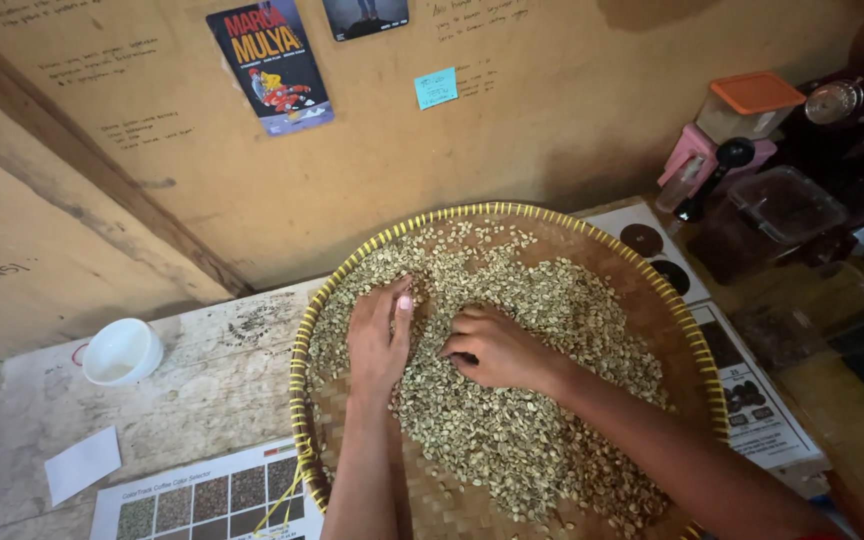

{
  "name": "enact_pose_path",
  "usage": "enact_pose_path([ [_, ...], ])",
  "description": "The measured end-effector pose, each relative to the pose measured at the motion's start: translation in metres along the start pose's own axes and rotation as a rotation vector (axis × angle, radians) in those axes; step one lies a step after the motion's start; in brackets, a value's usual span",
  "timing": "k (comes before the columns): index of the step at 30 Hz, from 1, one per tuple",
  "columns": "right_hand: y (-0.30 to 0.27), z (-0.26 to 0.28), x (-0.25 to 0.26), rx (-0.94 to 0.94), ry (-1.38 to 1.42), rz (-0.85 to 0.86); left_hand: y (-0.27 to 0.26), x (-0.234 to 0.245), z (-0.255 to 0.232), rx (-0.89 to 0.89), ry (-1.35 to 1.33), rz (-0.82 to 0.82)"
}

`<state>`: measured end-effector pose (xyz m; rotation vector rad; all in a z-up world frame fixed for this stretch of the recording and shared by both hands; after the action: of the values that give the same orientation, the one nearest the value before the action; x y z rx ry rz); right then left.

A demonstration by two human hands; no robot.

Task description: Manually sorting green coffee beans in a woven tray to remove defects

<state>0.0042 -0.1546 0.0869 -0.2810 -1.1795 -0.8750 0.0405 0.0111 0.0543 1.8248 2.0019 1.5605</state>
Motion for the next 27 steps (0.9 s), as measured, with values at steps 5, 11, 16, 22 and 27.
enact_pose_path([
  [5,0.0,-0.002,-0.005,-0.009,-0.023,0.03,0.0,-0.001,0.0,0.009,-0.001,0.011],
  [11,-0.003,-0.019,-0.026,-0.07,0.051,0.046,-0.001,-0.003,0.003,0.003,-0.001,-0.004],
  [16,-0.007,-0.043,-0.038,-0.113,0.186,0.025,-0.002,-0.004,0.005,-0.026,-0.002,-0.031],
  [22,-0.037,-0.047,0.026,-0.371,0.676,-0.003,0.007,0.012,-0.012,-0.015,-0.101,0.001],
  [27,-0.127,-0.102,0.106,-0.624,0.419,-0.201,0.01,0.016,-0.02,-0.043,-0.09,-0.016],
])
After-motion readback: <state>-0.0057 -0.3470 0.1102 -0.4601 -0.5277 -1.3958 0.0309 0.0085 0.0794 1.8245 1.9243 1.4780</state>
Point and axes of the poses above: each hand's wrist, its own y-axis towards the middle knuckle, its own x-axis out of the back of the hand, z = x × y, the point moved 6 cm from there along y, towards the middle knuckle, and after that the axes turned 10 degrees about -x, right-handed, at the moved point
